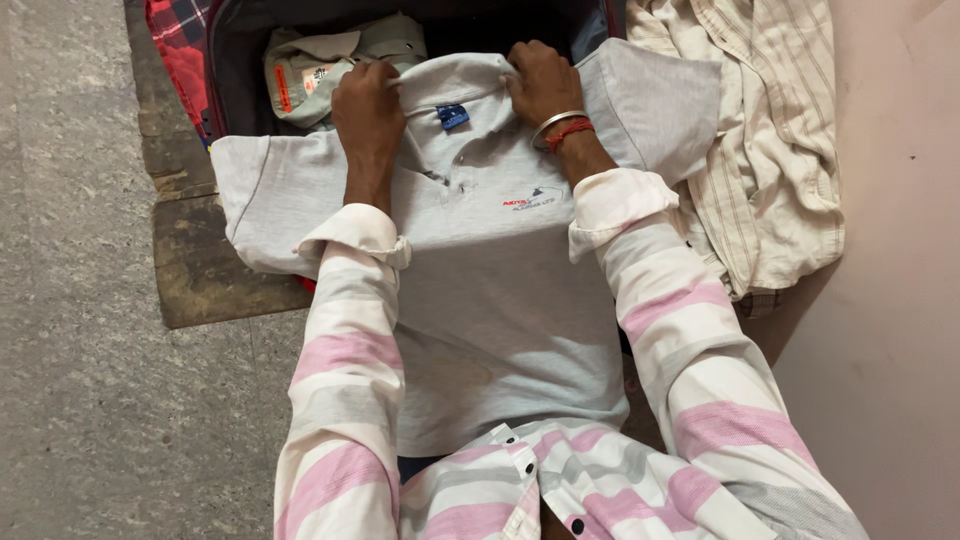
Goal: The person removes a white polo shirt and a light green button-down shirt from a suitcase, unfolds each shirt to show the front, and then buttons the top buttons of the green shirt.
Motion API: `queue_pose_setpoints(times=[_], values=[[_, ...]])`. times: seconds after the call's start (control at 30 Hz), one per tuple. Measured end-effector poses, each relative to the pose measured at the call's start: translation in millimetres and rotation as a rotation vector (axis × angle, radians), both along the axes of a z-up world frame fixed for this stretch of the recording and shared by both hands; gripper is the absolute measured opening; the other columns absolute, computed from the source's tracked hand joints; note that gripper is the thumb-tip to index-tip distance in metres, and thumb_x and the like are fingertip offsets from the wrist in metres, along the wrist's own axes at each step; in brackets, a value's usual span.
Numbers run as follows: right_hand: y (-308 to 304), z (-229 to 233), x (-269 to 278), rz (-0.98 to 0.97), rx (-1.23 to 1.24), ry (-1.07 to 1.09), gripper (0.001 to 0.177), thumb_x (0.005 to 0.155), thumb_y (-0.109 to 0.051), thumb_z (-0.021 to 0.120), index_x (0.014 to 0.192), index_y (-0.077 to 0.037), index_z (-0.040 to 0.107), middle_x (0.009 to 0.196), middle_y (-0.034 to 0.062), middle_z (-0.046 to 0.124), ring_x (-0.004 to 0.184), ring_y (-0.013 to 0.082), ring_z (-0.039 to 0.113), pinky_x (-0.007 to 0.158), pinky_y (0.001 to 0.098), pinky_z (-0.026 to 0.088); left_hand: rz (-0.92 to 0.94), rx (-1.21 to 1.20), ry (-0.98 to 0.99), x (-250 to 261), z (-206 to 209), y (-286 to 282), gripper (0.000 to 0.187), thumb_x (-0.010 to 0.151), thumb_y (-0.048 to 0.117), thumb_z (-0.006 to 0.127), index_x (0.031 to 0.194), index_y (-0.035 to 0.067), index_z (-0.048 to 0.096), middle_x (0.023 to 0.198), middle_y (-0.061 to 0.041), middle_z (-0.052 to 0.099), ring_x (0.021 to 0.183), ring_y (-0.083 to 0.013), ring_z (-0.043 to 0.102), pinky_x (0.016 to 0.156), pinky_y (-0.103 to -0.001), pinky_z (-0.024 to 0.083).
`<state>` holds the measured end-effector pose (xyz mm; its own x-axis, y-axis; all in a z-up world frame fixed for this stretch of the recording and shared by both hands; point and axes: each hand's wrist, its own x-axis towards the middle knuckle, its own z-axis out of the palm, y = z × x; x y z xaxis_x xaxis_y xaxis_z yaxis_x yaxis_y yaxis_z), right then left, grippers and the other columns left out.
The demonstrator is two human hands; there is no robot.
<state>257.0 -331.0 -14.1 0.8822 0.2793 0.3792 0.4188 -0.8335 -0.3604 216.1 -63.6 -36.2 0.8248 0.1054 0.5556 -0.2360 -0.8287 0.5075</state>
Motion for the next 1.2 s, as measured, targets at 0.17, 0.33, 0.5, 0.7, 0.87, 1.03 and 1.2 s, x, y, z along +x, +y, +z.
queue_pose_setpoints(times=[0.17,0.33,0.5,0.7,0.87,1.03,1.2], values=[[-7,-5,6,-0.083,0.053,-0.074,0.015,0.092,-0.018,0.076,0.100,-0.007,0.070,0.097,0.0150,0.072,0.088,0.0405,0.069,0.069,0.0524,0.054,0.113,-0.173,-0.083,0,-7,5,0.009,0.088,0.002,0.080,0.097,0.004,0.077,0.095,-0.013,0.077,0.085,-0.0326,0.073,0.076,-0.045,0.055],[-3,1,2,-0.047,0.077,0.086,0.021,0.091,-0.023,0.079,0.104,-0.008,0.071,0.096,0.0144,0.074,0.088,0.0380,0.071,0.074,0.0502,0.056,0.076,-0.249,-0.012,1,-9,0,0.019,0.091,0.002,0.075,0.109,0.004,0.073,0.107,-0.013,0.074,0.093,-0.0266,0.075,0.083,-0.040,0.060],[-1,12,-4,-0.053,0.094,0.130,0.033,0.079,-0.021,0.084,0.103,-0.004,0.068,0.099,0.0176,0.072,0.090,0.0395,0.070,0.075,0.0501,0.055,0.178,-0.032,-0.091,-7,-2,0,0.030,0.074,0.000,0.079,0.102,0.001,0.071,0.101,-0.016,0.066,0.092,-0.0342,0.068,0.077,-0.043,0.057],[-11,-12,12,0.003,0.134,-0.076,0.019,0.080,-0.005,0.076,0.098,-0.002,0.069,0.098,0.0186,0.069,0.091,0.0408,0.068,0.078,0.0485,0.055,0.140,-0.269,-0.107,7,-10,8,0.021,0.083,-0.006,0.066,0.102,0.002,0.068,0.103,-0.011,0.066,0.090,-0.0247,0.071,0.083,-0.038,0.060],[-15,-16,25,0.118,0.398,-0.201,0.019,0.087,0.002,0.068,0.106,-0.002,0.067,0.101,0.0155,0.069,0.094,0.0354,0.070,0.083,0.0442,0.057,0.153,-0.466,-0.074,10,-7,9,0.016,0.087,0.000,0.068,0.103,0.002,0.065,0.106,-0.011,0.064,0.092,-0.0238,0.069,0.083,-0.038,0.059],[-6,0,4,0.162,0.293,-0.218,0.028,0.085,-0.011,0.082,0.106,-0.002,0.066,0.099,0.0168,0.068,0.091,0.0370,0.068,0.077,0.0455,0.056,0.029,-0.136,-0.061,-3,1,-4,0.040,0.084,0.009,0.081,0.118,0.000,0.062,0.119,-0.016,0.057,0.114,-0.0313,0.055,0.097,-0.043,0.051],[-2,11,-5,-0.022,0.166,0.069,0.028,0.084,-0.020,0.082,0.102,-0.006,0.067,0.098,0.0154,0.073,0.086,0.0365,0.071,0.073,0.0477,0.056,-0.001,0.078,-0.101,-11,4,-7,0.036,0.075,0.014,0.087,0.106,0.006,0.069,0.120,-0.018,0.058,0.116,-0.0380,0.053,0.089,-0.048,0.047]])
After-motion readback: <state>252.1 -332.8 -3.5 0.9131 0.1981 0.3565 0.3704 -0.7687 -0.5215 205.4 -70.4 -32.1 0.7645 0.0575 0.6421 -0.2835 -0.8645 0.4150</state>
